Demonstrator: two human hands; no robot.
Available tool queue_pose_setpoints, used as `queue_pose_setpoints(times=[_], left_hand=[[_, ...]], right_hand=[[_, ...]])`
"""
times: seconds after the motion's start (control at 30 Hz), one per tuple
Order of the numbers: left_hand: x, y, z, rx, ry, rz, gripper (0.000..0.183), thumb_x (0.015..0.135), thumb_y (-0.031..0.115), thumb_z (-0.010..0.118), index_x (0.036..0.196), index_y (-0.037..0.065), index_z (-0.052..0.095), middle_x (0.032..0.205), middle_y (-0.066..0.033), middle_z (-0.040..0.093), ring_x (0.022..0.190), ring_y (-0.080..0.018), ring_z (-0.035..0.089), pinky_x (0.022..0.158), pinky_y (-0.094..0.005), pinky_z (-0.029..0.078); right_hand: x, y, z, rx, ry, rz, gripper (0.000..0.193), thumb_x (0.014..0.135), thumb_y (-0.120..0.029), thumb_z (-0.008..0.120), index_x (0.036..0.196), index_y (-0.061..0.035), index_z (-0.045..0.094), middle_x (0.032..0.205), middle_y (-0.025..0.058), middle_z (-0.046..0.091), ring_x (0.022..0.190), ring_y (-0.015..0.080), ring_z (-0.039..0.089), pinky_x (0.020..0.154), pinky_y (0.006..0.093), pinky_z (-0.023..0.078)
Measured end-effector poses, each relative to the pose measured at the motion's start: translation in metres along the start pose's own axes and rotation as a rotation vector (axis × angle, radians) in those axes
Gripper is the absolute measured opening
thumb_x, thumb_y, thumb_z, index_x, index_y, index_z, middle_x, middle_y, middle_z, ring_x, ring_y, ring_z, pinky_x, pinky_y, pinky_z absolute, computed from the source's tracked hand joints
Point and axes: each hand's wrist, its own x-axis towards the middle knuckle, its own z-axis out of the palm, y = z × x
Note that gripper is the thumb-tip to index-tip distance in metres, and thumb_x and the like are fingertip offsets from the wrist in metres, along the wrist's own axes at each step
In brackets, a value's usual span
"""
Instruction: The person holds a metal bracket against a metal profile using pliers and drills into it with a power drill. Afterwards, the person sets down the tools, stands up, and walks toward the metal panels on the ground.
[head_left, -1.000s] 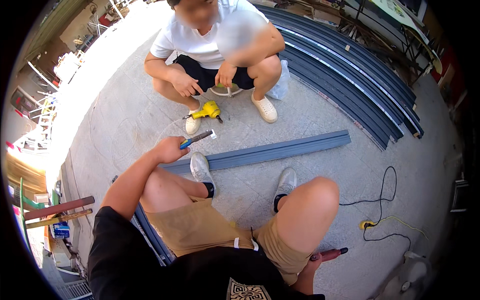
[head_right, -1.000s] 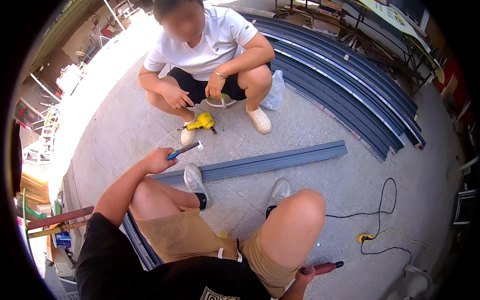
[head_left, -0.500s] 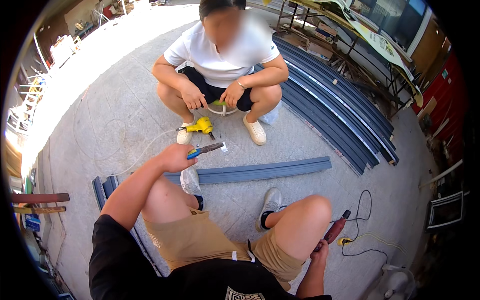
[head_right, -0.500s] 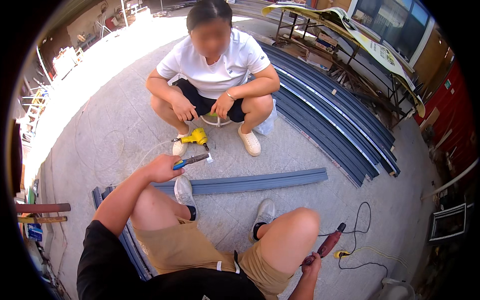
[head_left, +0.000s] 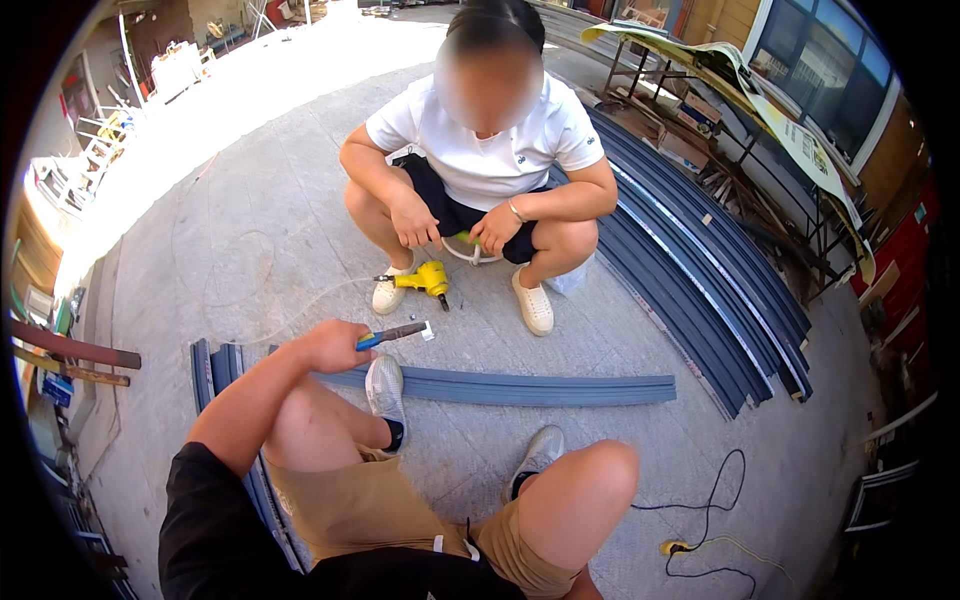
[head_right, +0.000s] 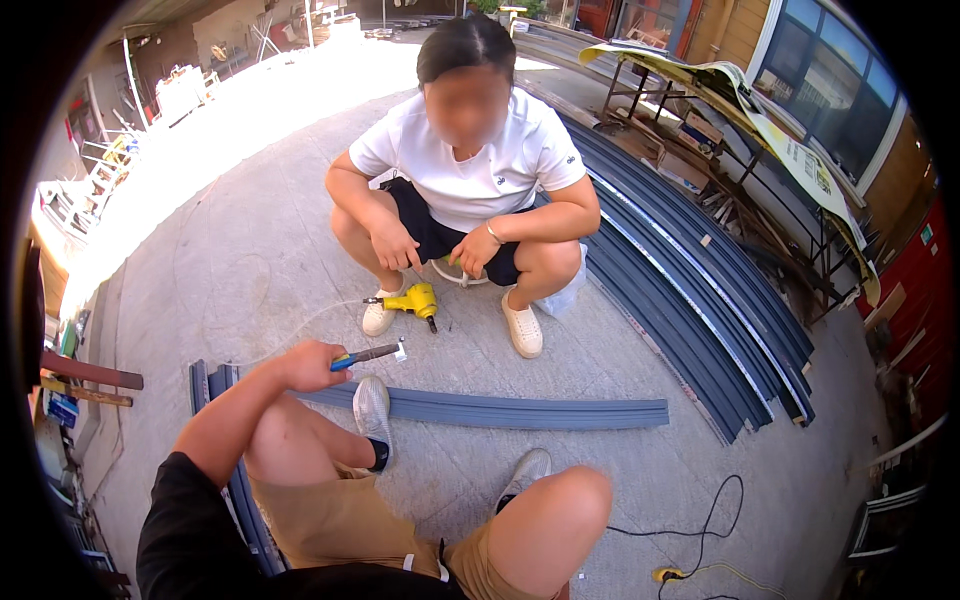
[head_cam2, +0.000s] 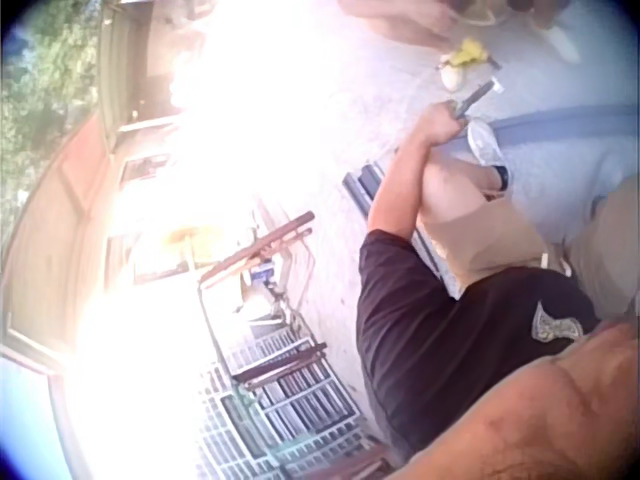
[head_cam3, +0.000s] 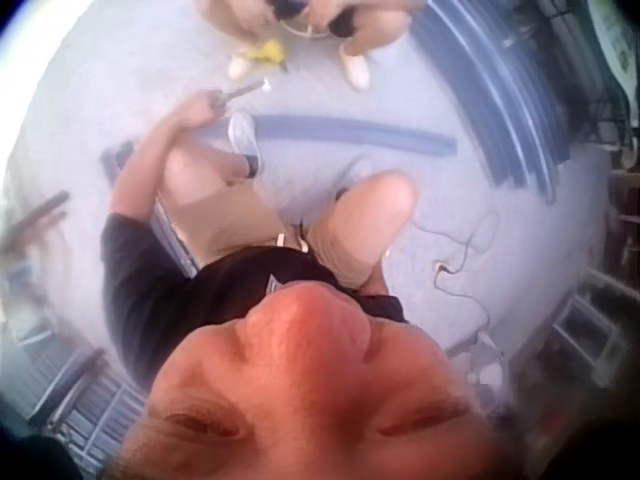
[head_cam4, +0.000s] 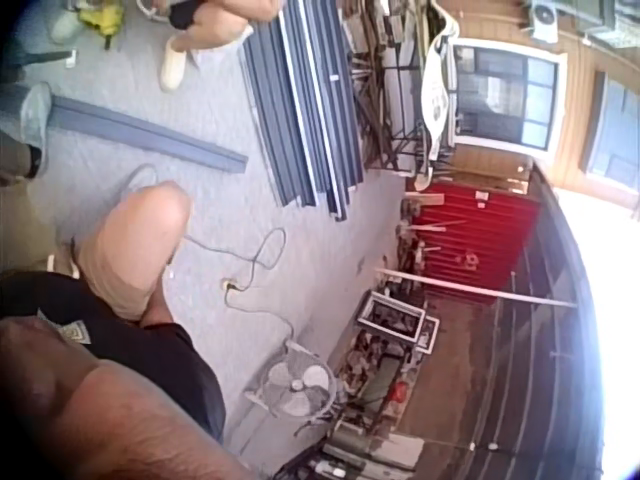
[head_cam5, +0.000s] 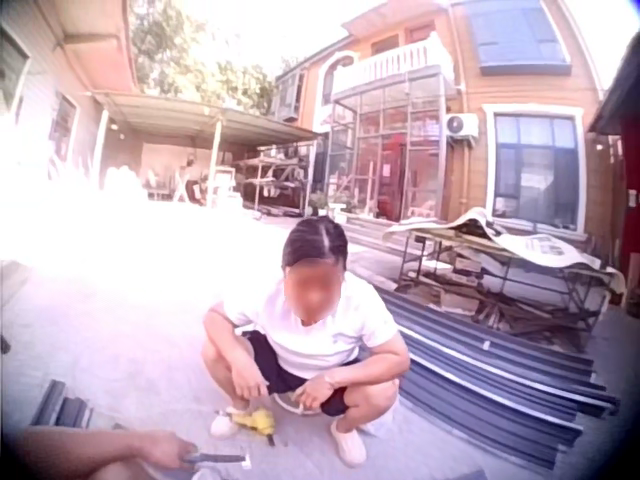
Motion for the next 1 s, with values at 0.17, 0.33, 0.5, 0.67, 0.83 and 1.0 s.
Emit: queue_pose_setpoints(times=[0.17, 0.33, 0.5, 0.67, 0.83, 1.0], left_hand=[[0.01, 0.003, 0.001, 0.012, -0.04, 0.011, 0.042, 0.098, 0.045, 0.072, 0.108, 0.005, 0.071, 0.1, -0.0241, 0.076, 0.098, -0.0454, 0.072, 0.088, -0.0541, 0.056], [0.023, 0.016, 0.0, 0.011, -0.025, 0.057, 0.039, 0.097, 0.043, 0.073, 0.106, 0.006, 0.07, 0.096, -0.0227, 0.075, 0.094, -0.0444, 0.072, 0.085, -0.0532, 0.056], [0.023, 0.024, 0.0, 0.027, 0.007, 0.075, 0.036, 0.097, 0.041, 0.074, 0.104, 0.007, 0.069, 0.093, -0.022, 0.075, 0.092, -0.0446, 0.072, 0.083, -0.0533, 0.056], [0.026, 0.039, 0.0, 0.021, 0.087, 0.083, 0.038, 0.097, 0.04, 0.074, 0.106, 0.004, 0.069, 0.095, -0.0251, 0.075, 0.094, -0.0466, 0.072, 0.085, -0.055, 0.056], [0.008, 0.014, -0.001, -0.032, 0.134, -0.012, 0.039, 0.097, 0.04, 0.073, 0.107, 0.002, 0.069, 0.098, -0.0266, 0.075, 0.096, -0.0479, 0.071, 0.086, -0.0554, 0.056], [0.021, 0.032, -0.004, -0.041, 0.155, 0.048, 0.041, 0.098, 0.041, 0.072, 0.109, 0.002, 0.069, 0.099, -0.0276, 0.075, 0.096, -0.0483, 0.071, 0.087, -0.0557, 0.055]], right_hand=[[0.003, -0.002, -0.011, -0.019, 0.028, -0.013, 0.019, 0.099, -0.009, 0.063, 0.082, -0.0118, 0.054, 0.063, -0.0071, 0.05, 0.05, 0.0073, 0.048, 0.049, 0.0235, 0.046], [-0.006, 0.009, -0.043, -0.063, 0.051, -0.045, 0.016, 0.1, -0.01, 0.064, 0.085, -0.01, 0.057, 0.065, -0.0064, 0.052, 0.053, 0.007, 0.049, 0.051, 0.0234, 0.047], [-0.038, 0.006, -0.097, -0.116, 0.116, -0.08, 0.014, 0.101, -0.011, 0.065, 0.087, -0.0081, 0.061, 0.067, -0.0056, 0.054, 0.056, 0.0068, 0.05, 0.053, 0.0233, 0.047], [-0.037, -0.07, -0.05, -0.252, 0.053, -0.397, 0.013, 0.102, -0.012, 0.065, 0.09, -0.0063, 0.064, 0.069, -0.0049, 0.055, 0.059, 0.0065, 0.052, 0.055, 0.0232, 0.047], [-0.202, -0.166, 0.219, -0.709, -0.256, -1.07, 0.011, 0.105, -0.014, 0.069, 0.104, -0.0034, 0.071, 0.082, -0.0017, 0.062, 0.072, 0.0059, 0.055, 0.064, 0.0245, 0.045], [-0.445, -0.136, 0.321, -0.939, -1.201, -1.216, 0.009, 0.095, 0.0, 0.078, 0.102, -0.0021, 0.073, 0.084, 0.0009, 0.066, 0.071, 0.0082, 0.057, 0.063, 0.0248, 0.043]])
